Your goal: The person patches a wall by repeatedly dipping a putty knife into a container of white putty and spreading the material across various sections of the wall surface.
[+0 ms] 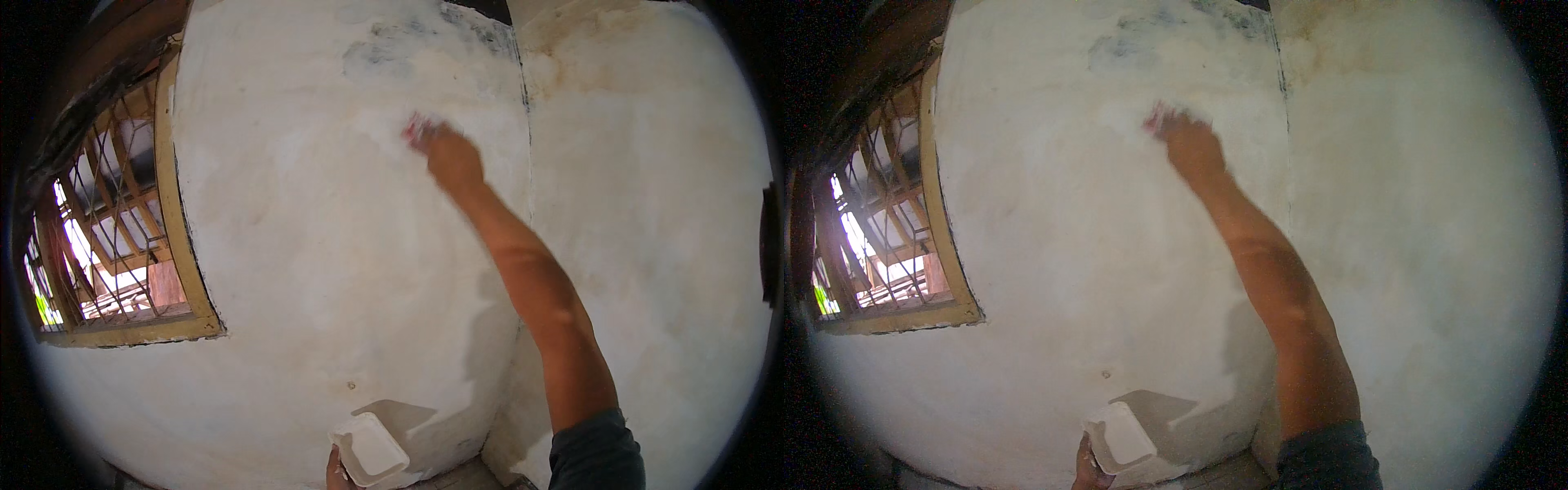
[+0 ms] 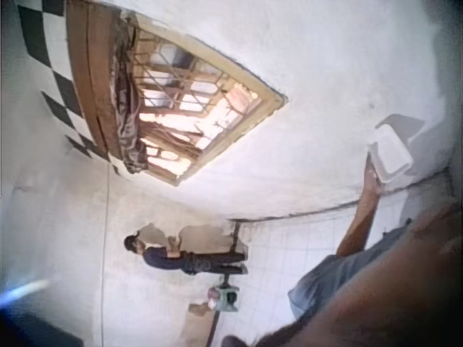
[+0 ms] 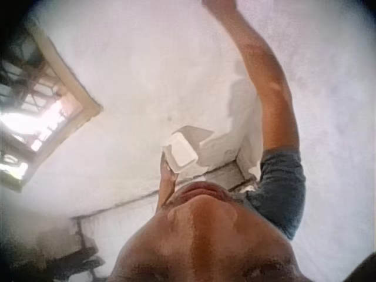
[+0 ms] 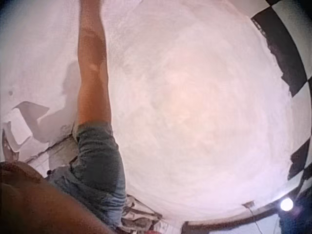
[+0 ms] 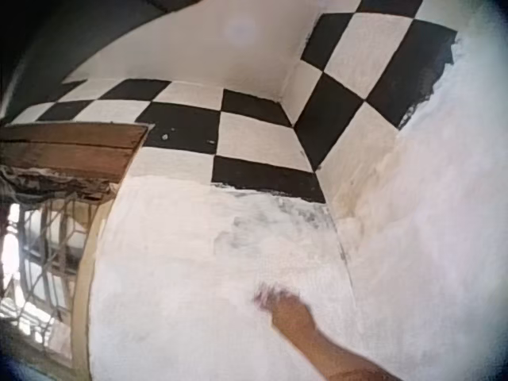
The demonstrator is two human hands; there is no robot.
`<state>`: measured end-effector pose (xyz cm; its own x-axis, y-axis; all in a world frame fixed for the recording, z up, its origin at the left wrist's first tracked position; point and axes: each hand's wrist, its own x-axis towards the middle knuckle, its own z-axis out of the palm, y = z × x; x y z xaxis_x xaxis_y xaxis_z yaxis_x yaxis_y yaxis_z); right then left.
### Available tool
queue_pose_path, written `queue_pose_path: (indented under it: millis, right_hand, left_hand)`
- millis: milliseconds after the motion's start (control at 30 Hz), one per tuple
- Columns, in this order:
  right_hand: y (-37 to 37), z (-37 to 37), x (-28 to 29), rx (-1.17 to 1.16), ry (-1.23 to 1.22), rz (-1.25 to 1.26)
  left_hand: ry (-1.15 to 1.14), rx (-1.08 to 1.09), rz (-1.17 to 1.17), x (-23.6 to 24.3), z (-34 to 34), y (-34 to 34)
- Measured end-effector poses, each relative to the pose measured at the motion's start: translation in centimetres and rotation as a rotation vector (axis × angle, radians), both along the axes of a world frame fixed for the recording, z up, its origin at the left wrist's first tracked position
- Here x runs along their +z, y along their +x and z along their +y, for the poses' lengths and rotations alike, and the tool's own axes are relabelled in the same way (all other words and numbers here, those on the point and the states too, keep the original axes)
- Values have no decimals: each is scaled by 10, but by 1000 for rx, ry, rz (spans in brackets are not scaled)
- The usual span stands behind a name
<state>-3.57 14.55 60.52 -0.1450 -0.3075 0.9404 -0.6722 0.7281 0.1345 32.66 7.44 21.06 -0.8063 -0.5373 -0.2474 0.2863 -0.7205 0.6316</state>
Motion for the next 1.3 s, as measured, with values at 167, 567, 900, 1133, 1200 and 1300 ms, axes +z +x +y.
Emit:
queue_pose_path:
  millis: [167, 567, 900, 1133, 1200, 1300]
  right_hand:
    - [47, -7, -83, 214, 34, 138]
    - [-36, 63, 48, 254, -675, -501]
    - [136, -24, 10, 348, 105, -194]
    - [63, -22, 9, 152, 52, 211]
    - [35, -36, -27, 138, 136, 313]
    - [73, -29, -59, 229, 213, 166]
  left_hand:
    - [67, 65, 42, -30, -19, -2]
    - [-22, 29, 45, -25, -5, 8]
    - [-24, 102, 60, -33, -15, 15]
    - [-589, 67, 76, -70, -15, 11]
    - [-380, 49, 39, -32, 0, 7]
    - [-124, 49, 53, -29, -2, 14]
